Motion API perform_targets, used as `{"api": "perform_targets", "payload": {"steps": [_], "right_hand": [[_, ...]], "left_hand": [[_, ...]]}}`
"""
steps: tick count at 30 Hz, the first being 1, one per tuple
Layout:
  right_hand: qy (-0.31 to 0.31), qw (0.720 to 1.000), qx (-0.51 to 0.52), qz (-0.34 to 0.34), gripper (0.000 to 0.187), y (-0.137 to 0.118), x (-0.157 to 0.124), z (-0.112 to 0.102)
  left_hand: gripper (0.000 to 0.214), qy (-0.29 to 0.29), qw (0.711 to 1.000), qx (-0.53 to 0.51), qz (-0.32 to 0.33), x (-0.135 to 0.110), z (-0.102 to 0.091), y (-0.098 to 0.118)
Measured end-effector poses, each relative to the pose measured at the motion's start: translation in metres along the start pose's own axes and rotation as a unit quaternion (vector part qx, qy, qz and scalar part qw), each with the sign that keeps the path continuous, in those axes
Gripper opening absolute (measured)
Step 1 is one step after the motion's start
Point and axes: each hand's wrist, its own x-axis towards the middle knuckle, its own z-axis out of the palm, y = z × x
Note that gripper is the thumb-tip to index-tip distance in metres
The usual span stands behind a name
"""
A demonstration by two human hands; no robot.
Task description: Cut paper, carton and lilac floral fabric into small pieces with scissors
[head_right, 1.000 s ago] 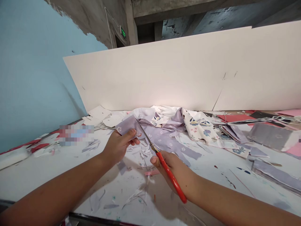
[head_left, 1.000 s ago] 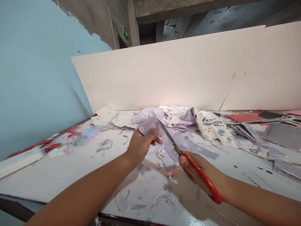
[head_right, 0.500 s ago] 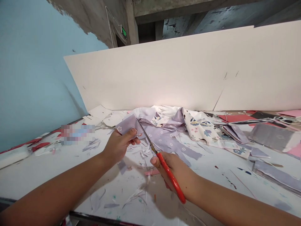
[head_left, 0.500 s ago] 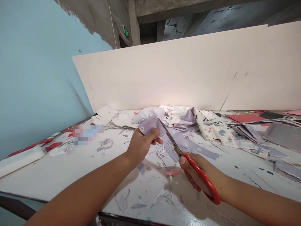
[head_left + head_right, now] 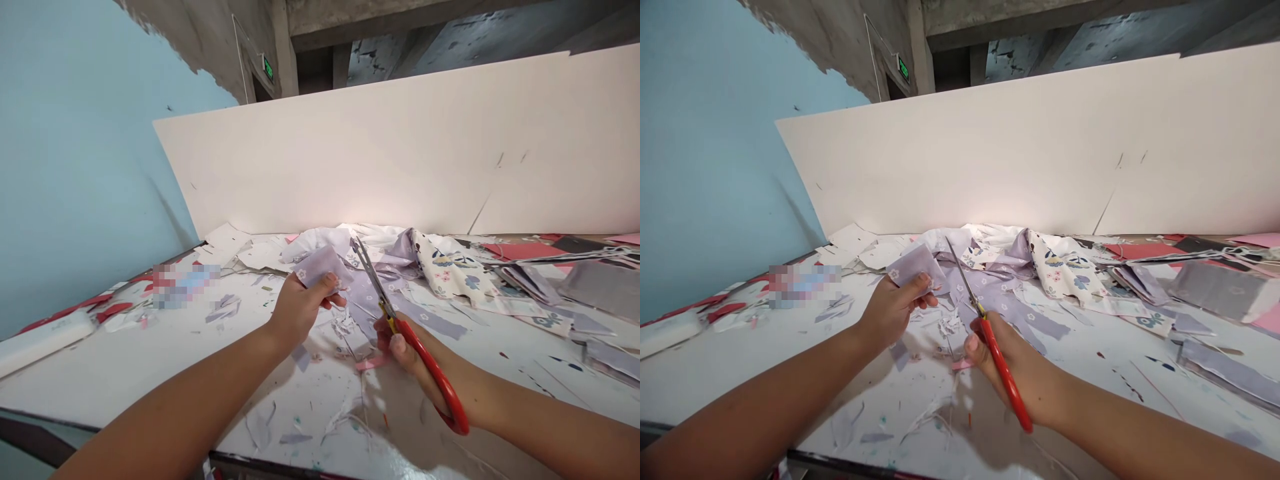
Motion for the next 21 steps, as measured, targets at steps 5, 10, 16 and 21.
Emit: {"api": "perform_targets", "payload": {"steps": [5,10,16,21], "right_hand": [[-0.011,1.000,-0.011,0.018,0.054,-0.0073,-0.0016,-0.0008],[-0.030,0.999,0.005,0.015,0.050,-0.0054,0.0006,0.0005],[-0.050,0.998,0.029,0.006,0.044,-0.0059,0.0006,0.0020],[-0.063,0.997,0.043,0.014,0.043,-0.0105,0.0007,0.0013]], "left_hand": [[0.022,-0.006,1.000,0.007,0.004,-0.0017,0.0006,0.0002],[0.024,0.000,1.000,0.015,0.011,-0.0058,0.0051,0.0017],[0.025,-0.006,1.000,0.017,0.009,-0.0074,0.0075,0.0011],[0.026,-0.010,1.000,0.013,0.013,-0.0088,0.0066,0.0024]]}}
